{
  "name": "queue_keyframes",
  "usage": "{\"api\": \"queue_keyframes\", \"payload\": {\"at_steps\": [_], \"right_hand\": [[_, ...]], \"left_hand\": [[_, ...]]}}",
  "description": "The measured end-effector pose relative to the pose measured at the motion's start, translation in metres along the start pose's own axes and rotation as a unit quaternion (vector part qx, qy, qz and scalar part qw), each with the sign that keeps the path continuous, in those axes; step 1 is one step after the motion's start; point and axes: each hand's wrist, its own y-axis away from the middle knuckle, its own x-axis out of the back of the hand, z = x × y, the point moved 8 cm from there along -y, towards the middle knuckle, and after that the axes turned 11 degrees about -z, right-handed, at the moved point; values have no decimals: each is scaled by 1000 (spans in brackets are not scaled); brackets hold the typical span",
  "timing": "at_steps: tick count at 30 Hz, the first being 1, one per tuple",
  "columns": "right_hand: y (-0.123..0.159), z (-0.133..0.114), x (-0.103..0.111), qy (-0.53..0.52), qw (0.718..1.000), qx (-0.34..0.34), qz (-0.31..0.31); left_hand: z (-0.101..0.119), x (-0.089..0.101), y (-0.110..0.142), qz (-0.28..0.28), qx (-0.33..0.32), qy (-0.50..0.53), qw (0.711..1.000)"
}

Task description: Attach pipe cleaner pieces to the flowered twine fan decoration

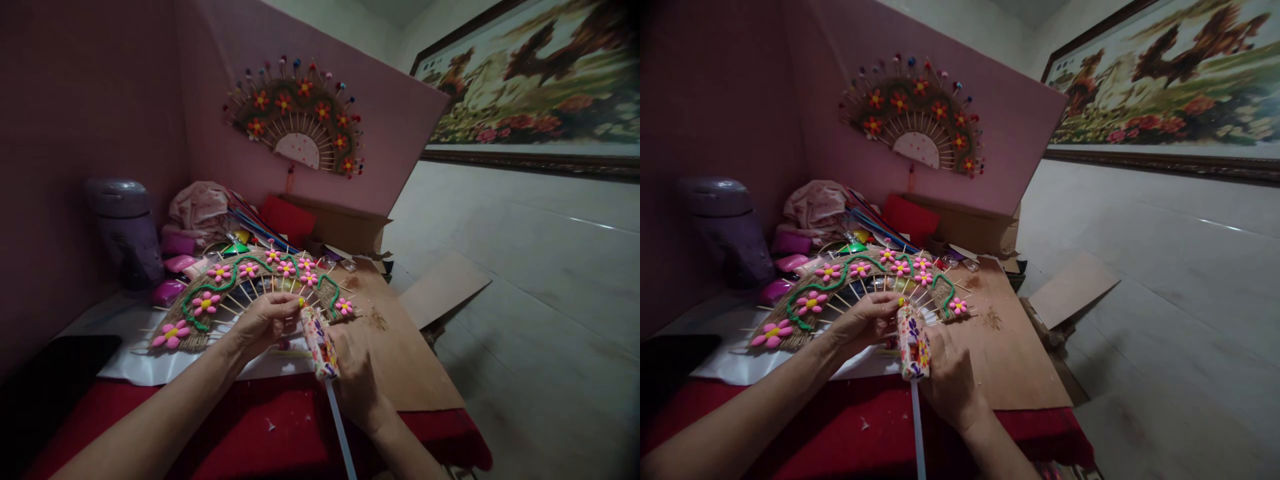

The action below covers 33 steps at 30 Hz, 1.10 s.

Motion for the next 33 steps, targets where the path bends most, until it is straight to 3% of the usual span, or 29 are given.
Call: {"api": "queue_keyframes", "payload": {"at_steps": [9, 16, 21, 23, 26, 30, 33], "right_hand": [[0, -1, 7, 169, 984, 54, -25], [-1, -4, 6, 200, 977, 60, -36], [6, -5, 13, 91, 995, 46, -5], [10, 5, 21, -30, 999, -22, 18], [16, 23, 18, -226, 959, -167, 13], [15, 21, 3, -369, 896, -243, -42], [16, 18, -16, -481, 819, -301, -80]], "left_hand": [[2, -6, 0, -19, -13, -19, 1000], [-3, 2, -4, -3, -23, -32, 999], [-1, 8, -4, 36, -16, -13, 999], [-1, 8, -4, 34, -15, -5, 999], [-2, 7, -5, 19, -15, -1, 1000], [-4, 3, -6, -9, -19, -4, 1000], [-5, 1, -6, -16, -21, 1, 1000]]}}
